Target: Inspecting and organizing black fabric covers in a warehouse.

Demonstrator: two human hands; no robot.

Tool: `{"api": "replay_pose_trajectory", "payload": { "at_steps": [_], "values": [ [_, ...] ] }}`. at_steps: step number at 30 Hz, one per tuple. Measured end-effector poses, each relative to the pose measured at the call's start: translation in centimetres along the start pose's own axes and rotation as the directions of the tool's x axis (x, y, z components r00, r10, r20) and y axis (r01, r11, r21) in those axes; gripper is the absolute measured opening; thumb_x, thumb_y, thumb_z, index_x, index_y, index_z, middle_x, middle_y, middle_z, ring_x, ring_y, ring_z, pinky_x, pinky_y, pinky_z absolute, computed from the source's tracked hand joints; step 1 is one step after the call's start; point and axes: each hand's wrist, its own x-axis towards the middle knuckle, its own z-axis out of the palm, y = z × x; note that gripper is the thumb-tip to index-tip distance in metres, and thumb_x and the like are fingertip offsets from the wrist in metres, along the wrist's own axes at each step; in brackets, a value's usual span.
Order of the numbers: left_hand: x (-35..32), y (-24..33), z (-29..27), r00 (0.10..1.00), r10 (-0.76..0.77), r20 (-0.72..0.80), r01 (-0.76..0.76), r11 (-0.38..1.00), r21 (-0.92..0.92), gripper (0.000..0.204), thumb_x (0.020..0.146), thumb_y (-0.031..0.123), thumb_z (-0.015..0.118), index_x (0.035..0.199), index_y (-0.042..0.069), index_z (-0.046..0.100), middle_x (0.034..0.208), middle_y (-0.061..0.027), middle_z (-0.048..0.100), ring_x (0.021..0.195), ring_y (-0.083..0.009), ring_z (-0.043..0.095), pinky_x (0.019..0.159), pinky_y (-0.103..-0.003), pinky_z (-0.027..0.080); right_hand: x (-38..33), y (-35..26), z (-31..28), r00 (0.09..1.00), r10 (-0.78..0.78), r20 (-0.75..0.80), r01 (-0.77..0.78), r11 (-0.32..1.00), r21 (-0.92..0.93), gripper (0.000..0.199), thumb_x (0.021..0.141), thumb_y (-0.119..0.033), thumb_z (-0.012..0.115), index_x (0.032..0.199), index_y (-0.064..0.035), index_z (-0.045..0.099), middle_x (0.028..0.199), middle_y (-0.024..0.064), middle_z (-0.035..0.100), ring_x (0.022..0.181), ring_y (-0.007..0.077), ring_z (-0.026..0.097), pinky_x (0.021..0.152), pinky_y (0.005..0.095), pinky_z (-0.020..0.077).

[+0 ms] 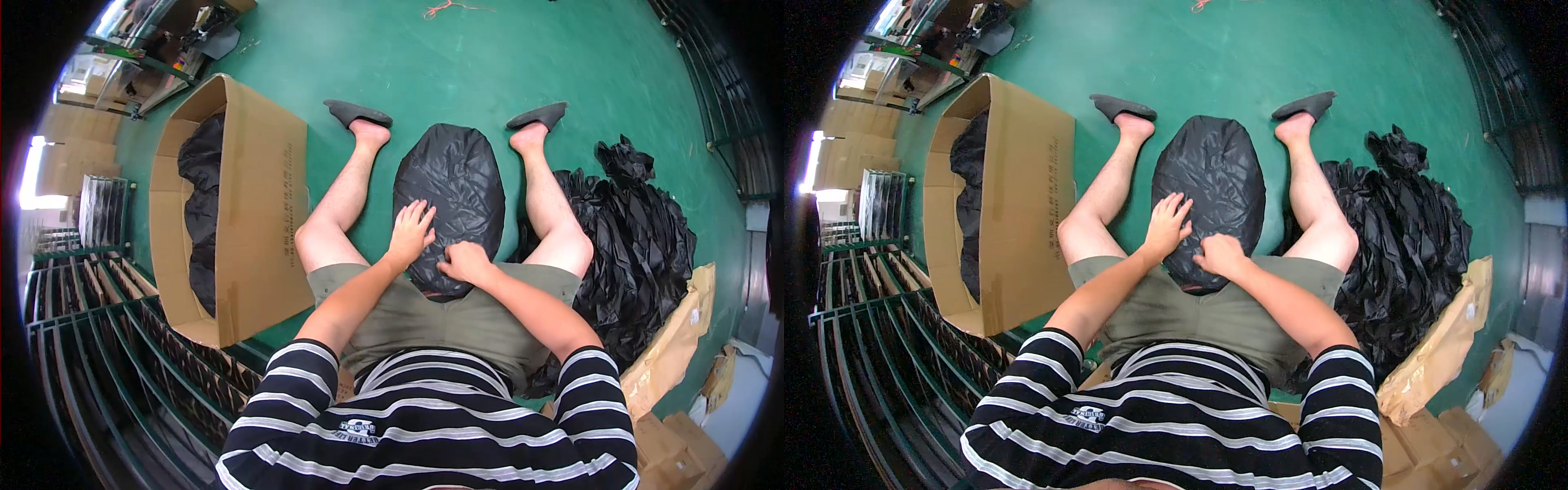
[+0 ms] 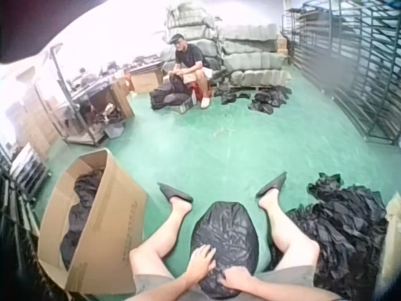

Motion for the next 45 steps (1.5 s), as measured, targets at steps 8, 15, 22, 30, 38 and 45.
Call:
{"api": "replay_pose_trajectory", "payload": {
  "at_steps": [8, 15, 22, 30, 38, 45],
  "values": [
    [-1.0, 1.9, 0.4, 0.995, -0.058, -0.076, 0.054, 0.997, -0.057, 0.051, 0.074, 0.018, 0.061, 0.124, 0.006, 0.056, 0.13, -0.0178, 0.049, 0.129, -0.0341, 0.041, 0.109, -0.052, 0.029, 3.3, 1.6, 3.7, 0.838, 0.097, 0.536, -0.312, 0.892, 0.326, 0.046, 0.08, -0.045, 0.074, 0.071, -0.0004, 0.068, 0.068, 0.0122, 0.071, 0.057, 0.0199, 0.07, 0.051, 0.0317, 0.0572],
    [-2.1, 1.8, 1.3, 0.989, -0.084, -0.122, 0.071, 0.991, -0.109, 0.052, 0.078, 0.016, 0.06, 0.129, 0.007, 0.054, 0.136, -0.0172, 0.045, 0.135, -0.033, 0.036, 0.114, -0.053, 0.024, 3.2, 2.2, 4.1, 0.805, 0.05, 0.591, -0.311, 0.884, 0.349, 0.046, 0.077, -0.045, 0.077, 0.075, 0.0003, 0.069, 0.073, 0.0113, 0.072, 0.061, 0.0202, 0.07, 0.053, 0.0314, 0.0568],
    [-1.8, 1.5, 1.3, 0.986, -0.104, -0.128, 0.083, 0.984, -0.159, 0.053, 0.078, 0.015, 0.06, 0.13, 0.009, 0.053, 0.138, -0.016, 0.045, 0.135, -0.0336, 0.036, 0.113, -0.053, 0.026, 3.9, 2.5, 3.8, 0.783, 0.04, 0.621, -0.323, 0.879, 0.351, 0.048, 0.077, -0.046, 0.077, 0.075, 0.0011, 0.068, 0.071, 0.0113, 0.07, 0.059, 0.0205, 0.069, 0.053, 0.0316, 0.0565],
    [-2.7, 1.6, 1.4, 0.984, -0.097, -0.149, 0.065, 0.976, -0.207, 0.053, 0.077, 0.015, 0.061, 0.129, 0.009, 0.055, 0.137, -0.0156, 0.046, 0.135, -0.0328, 0.037, 0.113, -0.053, 0.025, 3.3, 2.2, 4.4, 0.79, 0.069, 0.609, -0.334, 0.881, 0.335, 0.05, 0.078, -0.049, 0.075, 0.074, 0.0009, 0.069, 0.071, 0.0114, 0.07, 0.058, 0.0205, 0.069, 0.052, 0.0317, 0.0564],
    [-1.5, 1.3, 0.7, 0.984, -0.108, -0.139, 0.076, 0.973, -0.217, 0.054, 0.077, 0.014, 0.06, 0.13, 0.009, 0.053, 0.138, -0.0163, 0.044, 0.136, -0.0331, 0.035, 0.115, -0.052, 0.023, 3.7, 1.7, 3.3, 0.8, 0.087, 0.594, -0.355, 0.866, 0.352, 0.045, 0.079, -0.044, 0.076, 0.07, -0.0006, 0.067, 0.068, 0.0113, 0.07, 0.056, 0.0204, 0.069, 0.05, 0.0324, 0.056],
    [-1.6, 1.5, 1.0, 0.982, -0.099, -0.163, 0.07, 0.982, -0.174, 0.053, 0.078, 0.015, 0.06, 0.13, 0.01, 0.053, 0.137, -0.0167, 0.045, 0.135, -0.0339, 0.037, 0.114, -0.054, 0.024, 3.7, 1.9, 3.4, 0.809, 0.097, 0.58, -0.343, 0.879, 0.332, 0.046, 0.078, -0.043, 0.077, 0.069, 0.0005, 0.066, 0.067, 0.0126, 0.069, 0.053, 0.0209, 0.068, 0.047, 0.0333, 0.0551]
  ]
}}
